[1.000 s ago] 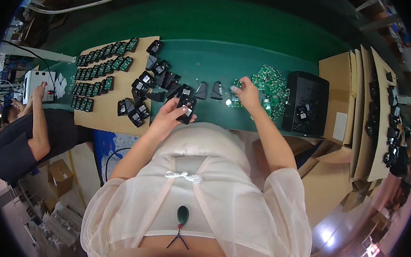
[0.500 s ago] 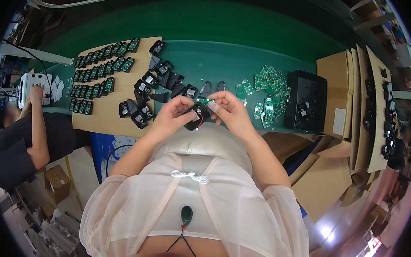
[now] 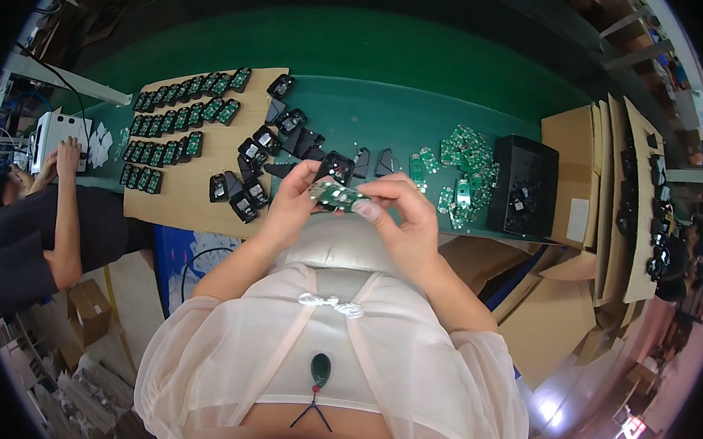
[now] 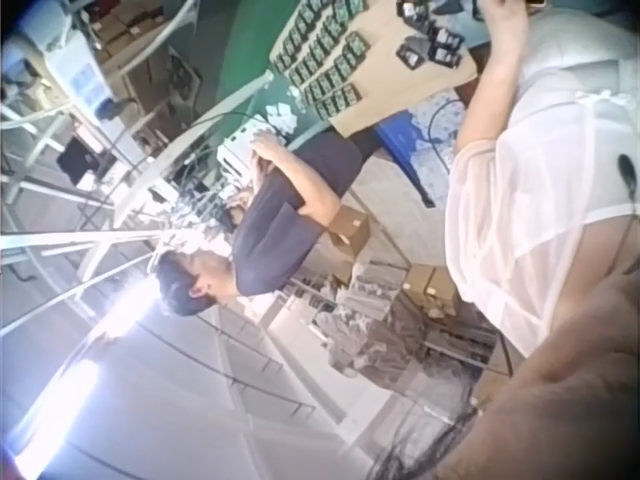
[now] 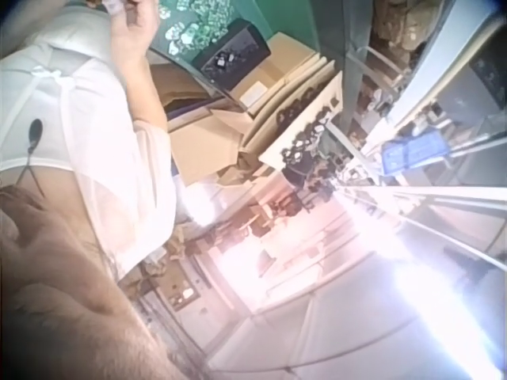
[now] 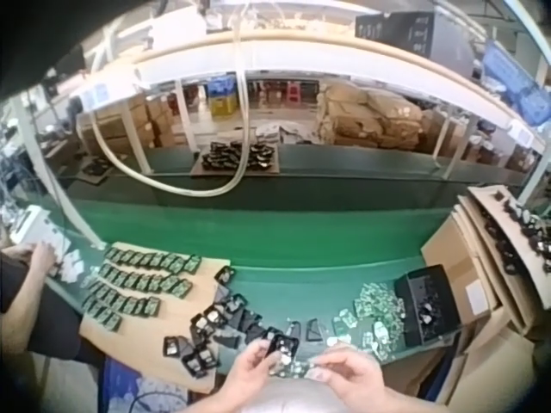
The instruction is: The person assembles electronic devices by hand, fitting a circuit board into a plastic housing and pressing a small white component onto the board. After completing each assembly, the person places the finished device onto a cardboard sheet alongside others.
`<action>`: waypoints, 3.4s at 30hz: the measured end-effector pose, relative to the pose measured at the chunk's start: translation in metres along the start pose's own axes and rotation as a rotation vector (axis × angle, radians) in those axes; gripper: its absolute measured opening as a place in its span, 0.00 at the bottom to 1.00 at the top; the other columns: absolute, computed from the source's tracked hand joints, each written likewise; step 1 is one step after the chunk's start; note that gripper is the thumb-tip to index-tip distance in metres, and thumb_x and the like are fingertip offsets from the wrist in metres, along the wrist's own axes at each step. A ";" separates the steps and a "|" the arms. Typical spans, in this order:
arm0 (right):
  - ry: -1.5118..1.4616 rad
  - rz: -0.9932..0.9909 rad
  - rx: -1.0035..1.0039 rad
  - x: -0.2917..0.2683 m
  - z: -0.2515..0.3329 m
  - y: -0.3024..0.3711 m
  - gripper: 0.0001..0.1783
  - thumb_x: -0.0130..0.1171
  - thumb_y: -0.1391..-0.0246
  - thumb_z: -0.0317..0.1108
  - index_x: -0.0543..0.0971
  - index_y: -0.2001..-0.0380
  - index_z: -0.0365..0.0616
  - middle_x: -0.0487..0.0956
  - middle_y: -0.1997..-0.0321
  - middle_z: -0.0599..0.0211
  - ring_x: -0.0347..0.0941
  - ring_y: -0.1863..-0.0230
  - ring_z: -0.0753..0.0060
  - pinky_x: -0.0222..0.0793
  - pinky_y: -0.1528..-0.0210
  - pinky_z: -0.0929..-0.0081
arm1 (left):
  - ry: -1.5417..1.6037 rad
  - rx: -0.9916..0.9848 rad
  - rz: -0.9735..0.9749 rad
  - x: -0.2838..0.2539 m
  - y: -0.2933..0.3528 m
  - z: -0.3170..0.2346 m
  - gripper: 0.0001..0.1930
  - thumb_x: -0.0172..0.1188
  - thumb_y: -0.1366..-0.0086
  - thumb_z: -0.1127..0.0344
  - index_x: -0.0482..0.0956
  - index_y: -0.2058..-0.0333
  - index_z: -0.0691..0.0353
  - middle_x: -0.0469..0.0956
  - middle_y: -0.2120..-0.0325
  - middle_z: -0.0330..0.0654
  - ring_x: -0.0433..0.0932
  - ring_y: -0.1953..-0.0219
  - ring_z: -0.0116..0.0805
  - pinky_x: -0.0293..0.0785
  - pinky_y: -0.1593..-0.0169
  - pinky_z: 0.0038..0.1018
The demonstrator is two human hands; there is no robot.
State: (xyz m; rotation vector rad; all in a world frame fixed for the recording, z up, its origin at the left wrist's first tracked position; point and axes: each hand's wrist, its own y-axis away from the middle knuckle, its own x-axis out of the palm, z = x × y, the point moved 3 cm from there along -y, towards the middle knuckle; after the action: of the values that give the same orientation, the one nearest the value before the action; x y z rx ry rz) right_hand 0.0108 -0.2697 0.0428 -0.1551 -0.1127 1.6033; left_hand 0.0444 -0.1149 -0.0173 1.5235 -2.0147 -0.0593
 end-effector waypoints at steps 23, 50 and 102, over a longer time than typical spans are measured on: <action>-0.247 0.025 0.337 0.010 -0.025 -0.009 0.11 0.56 0.52 0.24 0.70 0.64 0.40 0.70 0.69 0.72 0.65 0.67 0.84 0.63 0.65 0.86 | -0.069 0.081 0.075 0.003 0.008 -0.015 0.13 0.50 0.38 0.68 0.67 0.57 0.67 0.73 0.66 0.37 0.70 0.64 0.20 0.71 0.64 0.19; 0.610 0.073 -0.404 0.010 0.016 -0.031 0.07 0.62 0.65 0.27 0.75 0.78 0.44 0.71 0.76 0.69 0.66 0.74 0.67 0.62 0.76 0.74 | -0.485 0.529 -0.008 0.010 0.014 -0.030 0.07 0.57 0.48 0.76 0.75 0.69 0.61 0.70 0.66 0.37 0.64 0.80 0.16 0.59 0.79 0.15; 0.760 0.132 -0.491 0.018 0.030 -0.028 0.13 0.60 0.71 0.19 0.71 0.76 0.38 0.70 0.75 0.62 0.67 0.75 0.61 0.65 0.75 0.71 | -0.984 0.902 -0.166 0.031 0.032 -0.066 0.13 0.59 0.52 0.78 0.73 0.65 0.67 0.73 0.66 0.46 0.74 0.67 0.37 0.71 0.65 0.24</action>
State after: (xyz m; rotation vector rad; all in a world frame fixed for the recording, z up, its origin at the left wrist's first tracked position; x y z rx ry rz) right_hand 0.0325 -0.2496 0.0761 -1.1530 0.1003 1.5219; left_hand 0.0442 -0.1112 0.0626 2.5742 -2.8756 0.0610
